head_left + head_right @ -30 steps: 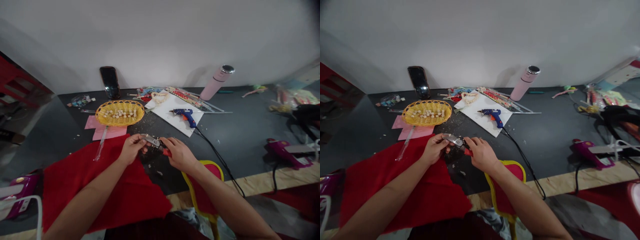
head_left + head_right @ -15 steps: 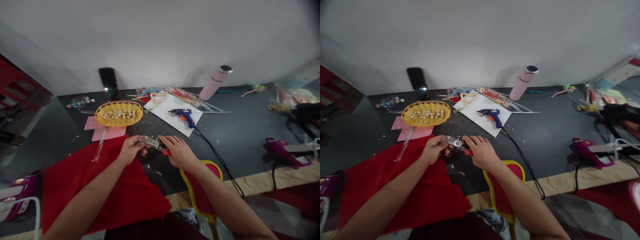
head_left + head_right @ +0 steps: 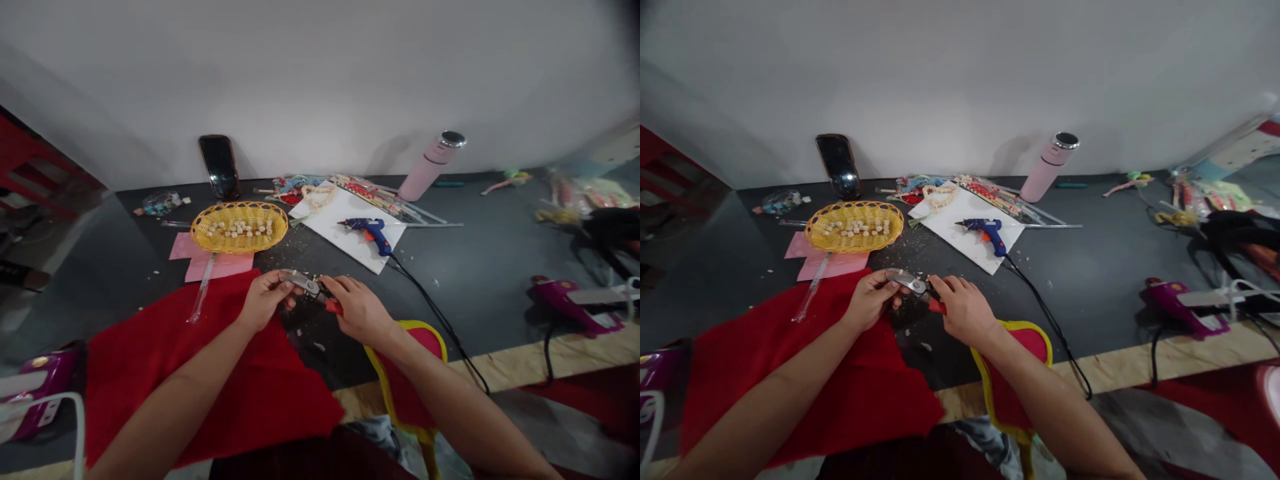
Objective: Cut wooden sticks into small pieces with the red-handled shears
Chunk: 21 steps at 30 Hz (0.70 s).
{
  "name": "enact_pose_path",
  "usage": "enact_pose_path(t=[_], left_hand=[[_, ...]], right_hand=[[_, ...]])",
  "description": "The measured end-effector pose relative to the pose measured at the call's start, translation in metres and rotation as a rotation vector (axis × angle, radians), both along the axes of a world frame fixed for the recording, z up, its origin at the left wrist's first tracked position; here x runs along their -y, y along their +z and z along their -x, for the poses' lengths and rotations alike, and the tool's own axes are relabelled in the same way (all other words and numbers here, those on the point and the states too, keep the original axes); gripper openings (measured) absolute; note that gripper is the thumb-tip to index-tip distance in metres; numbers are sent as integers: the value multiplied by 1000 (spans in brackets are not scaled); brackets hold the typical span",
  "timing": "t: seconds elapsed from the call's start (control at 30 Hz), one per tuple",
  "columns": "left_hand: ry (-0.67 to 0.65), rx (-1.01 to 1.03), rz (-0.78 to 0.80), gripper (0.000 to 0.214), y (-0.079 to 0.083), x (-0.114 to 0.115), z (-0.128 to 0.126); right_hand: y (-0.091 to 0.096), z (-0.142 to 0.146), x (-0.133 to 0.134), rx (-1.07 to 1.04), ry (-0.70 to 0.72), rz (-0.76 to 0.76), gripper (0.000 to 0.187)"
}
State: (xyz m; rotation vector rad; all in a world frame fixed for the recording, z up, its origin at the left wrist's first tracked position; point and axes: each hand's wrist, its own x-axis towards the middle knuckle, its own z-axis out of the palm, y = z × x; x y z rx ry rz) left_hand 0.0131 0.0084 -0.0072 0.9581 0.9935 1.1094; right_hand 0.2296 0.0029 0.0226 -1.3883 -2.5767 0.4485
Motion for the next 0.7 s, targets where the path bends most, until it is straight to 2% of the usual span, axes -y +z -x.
enact_pose_path(t=[0.27,0.5,0.7], left_hand=[[72,-7,-16,17,3,-1,-3],[9,-25,51,19,6,0,-1],[-10,-27,69,21,5,-1,1]], right_hand=[[-2,1,-3,20,-13,-28,68],[3,-4,-7,44,60,-38,73],[3,-5,-8,33,67,-45,69]])
